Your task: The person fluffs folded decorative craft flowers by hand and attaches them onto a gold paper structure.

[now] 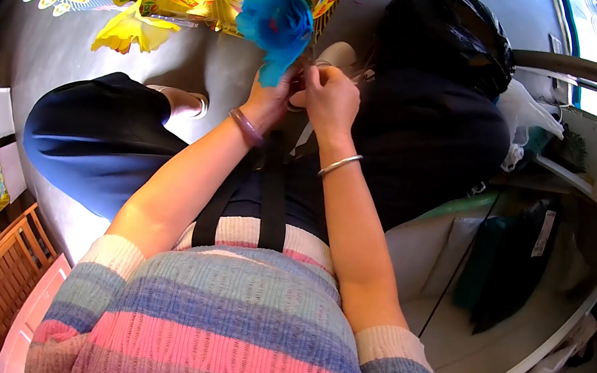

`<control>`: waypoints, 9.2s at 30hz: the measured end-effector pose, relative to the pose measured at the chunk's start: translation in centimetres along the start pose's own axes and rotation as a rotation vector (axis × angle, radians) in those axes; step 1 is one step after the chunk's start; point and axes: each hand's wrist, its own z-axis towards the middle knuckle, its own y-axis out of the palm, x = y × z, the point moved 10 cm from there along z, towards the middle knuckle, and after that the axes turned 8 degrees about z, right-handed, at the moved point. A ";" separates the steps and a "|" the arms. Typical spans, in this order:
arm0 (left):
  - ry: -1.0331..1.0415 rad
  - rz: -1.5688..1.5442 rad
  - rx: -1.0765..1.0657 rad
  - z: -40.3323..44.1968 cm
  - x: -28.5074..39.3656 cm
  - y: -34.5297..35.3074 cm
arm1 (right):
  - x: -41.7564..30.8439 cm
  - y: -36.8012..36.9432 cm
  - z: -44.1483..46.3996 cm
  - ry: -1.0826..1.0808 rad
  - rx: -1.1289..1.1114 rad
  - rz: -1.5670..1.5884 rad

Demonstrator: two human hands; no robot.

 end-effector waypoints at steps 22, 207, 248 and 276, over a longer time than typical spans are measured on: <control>-0.097 0.271 0.050 -0.8 -0.5 -3.3 | 2.6 3.5 0.4 0.339 0.034 1.262; 0.453 1.420 -0.206 2.3 13.5 8.1 | 1.2 2.8 1.7 0.205 -0.087 1.011; 1.147 1.842 -0.080 -4.5 15.9 12.7 | -6.7 -4.6 0.4 -0.472 0.312 0.325; -0.121 0.089 -0.057 5.2 5.7 3.2 | -6.7 -4.4 0.0 -0.436 0.303 0.381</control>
